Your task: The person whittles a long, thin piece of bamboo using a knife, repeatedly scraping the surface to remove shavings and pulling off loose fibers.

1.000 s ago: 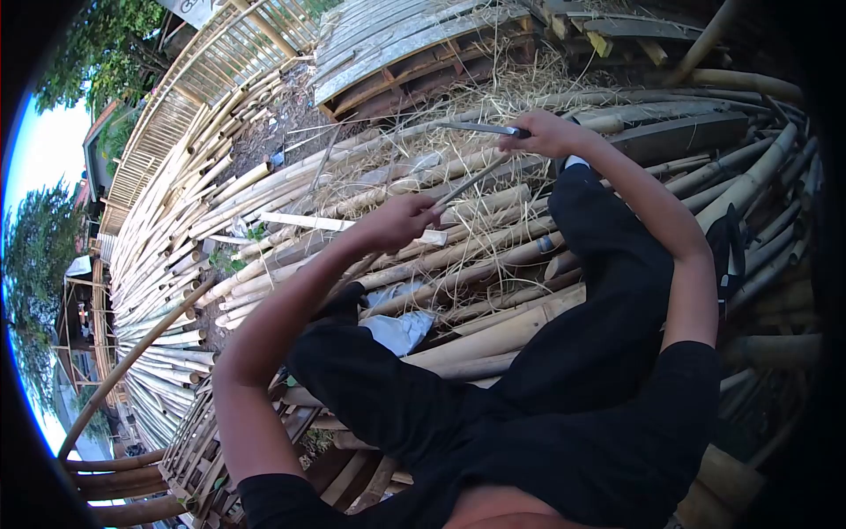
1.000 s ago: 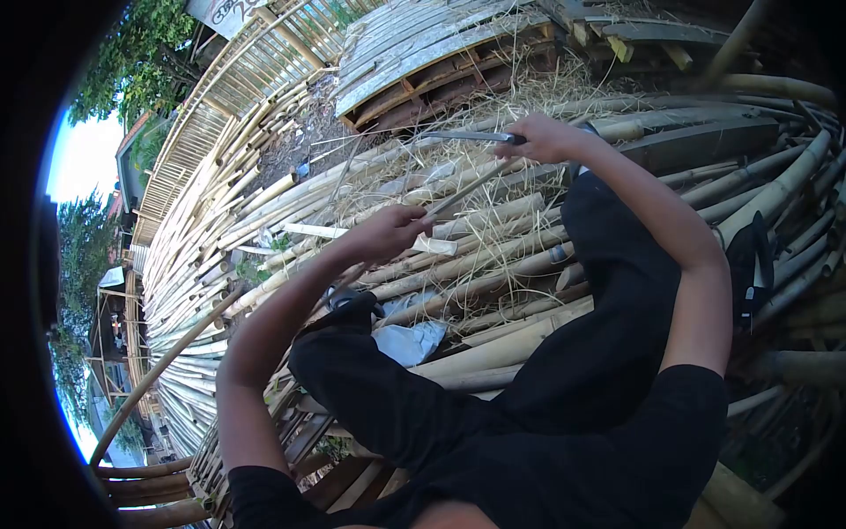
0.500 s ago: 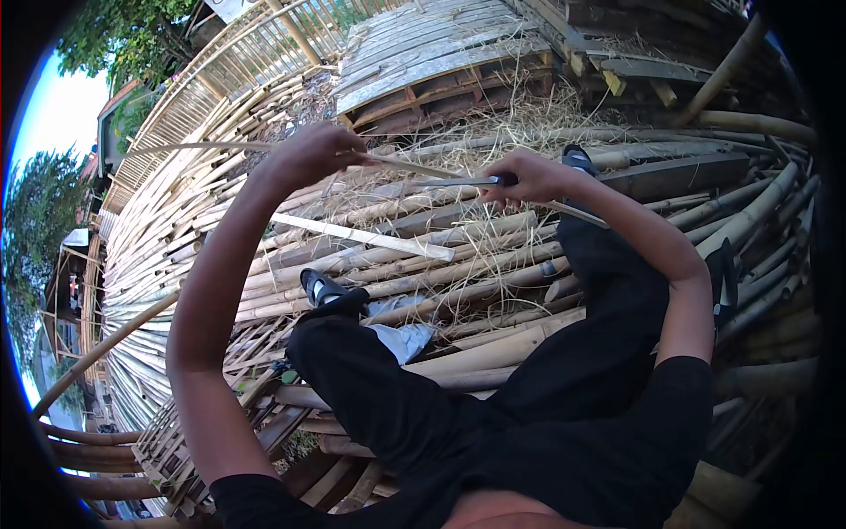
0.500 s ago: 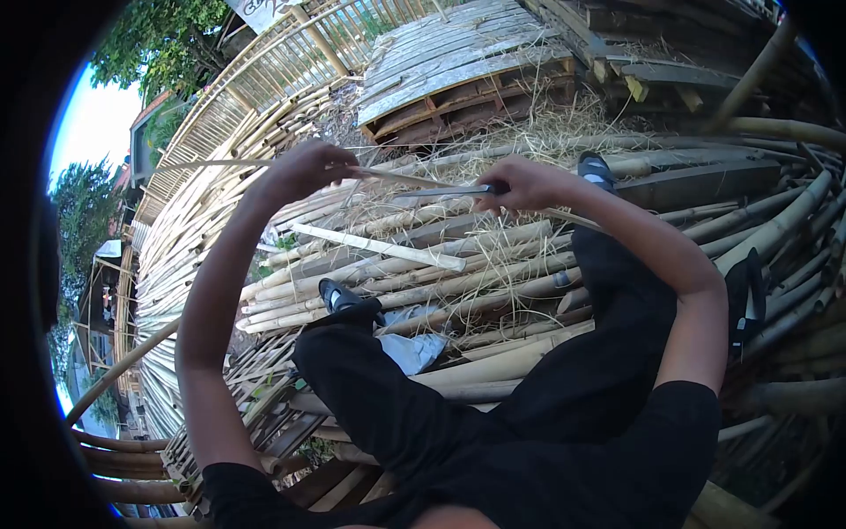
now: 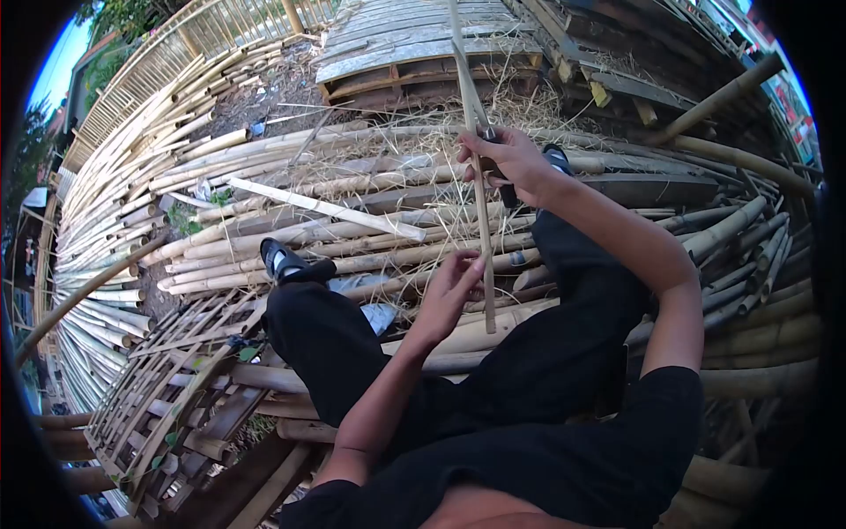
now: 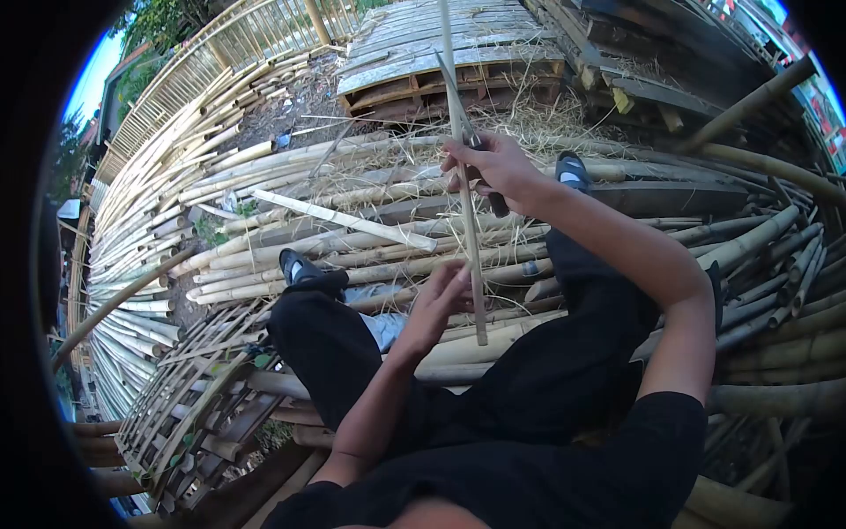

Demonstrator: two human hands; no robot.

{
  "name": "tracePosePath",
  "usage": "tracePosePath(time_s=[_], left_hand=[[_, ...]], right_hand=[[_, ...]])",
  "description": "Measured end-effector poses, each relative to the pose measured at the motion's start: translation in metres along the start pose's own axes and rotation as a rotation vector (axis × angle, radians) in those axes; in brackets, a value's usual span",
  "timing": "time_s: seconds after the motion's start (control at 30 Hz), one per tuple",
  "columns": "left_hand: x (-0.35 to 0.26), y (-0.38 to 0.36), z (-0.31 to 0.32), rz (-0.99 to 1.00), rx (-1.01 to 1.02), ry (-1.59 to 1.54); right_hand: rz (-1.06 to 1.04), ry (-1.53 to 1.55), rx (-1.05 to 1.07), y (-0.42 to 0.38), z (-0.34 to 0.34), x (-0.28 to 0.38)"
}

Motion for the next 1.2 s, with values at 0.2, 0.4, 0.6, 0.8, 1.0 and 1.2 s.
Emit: tracePosePath(time_s=[0.2,0.4,0.6,0.8,1.0,1.2], left_hand=[[0.041,-0.009,0.025,-0.227,0.089,-0.440],[0.072,-0.010,0.008,-0.329,-0.136,-0.618],[0.091,-0.005,-0.005,-0.328,-0.203,-0.604],[0.090,0.002,-0.013,-0.434,-0.275,-0.591],[0.091,0.041,-0.069,-0.263,-0.344,-0.411],[0.092,0.062,-0.112,-0.259,-0.406,-0.442]], right_hand=[[0.213,-0.070,-0.094,0.010,-0.009,-0.067],[0.373,-0.251,-0.051,0.023,-0.002,-0.139],[0.376,-0.284,0.020,0.034,0.007,-0.171],[0.340,-0.384,0.004,0.039,0.004,-0.168],[0.328,-0.450,0.113,0.038,0.006,-0.158],[0.325,-0.601,0.155,0.029,0.010,-0.163]])
Point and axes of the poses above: each hand's wrist, its own y-axis towards the middle knuckle, its own z-axis out of the palm, x = y × z, the point moved 7 cm from there along y, towards the middle knuckle, and after that the axes turned 14 degrees about -y, right-handed, at the moved point
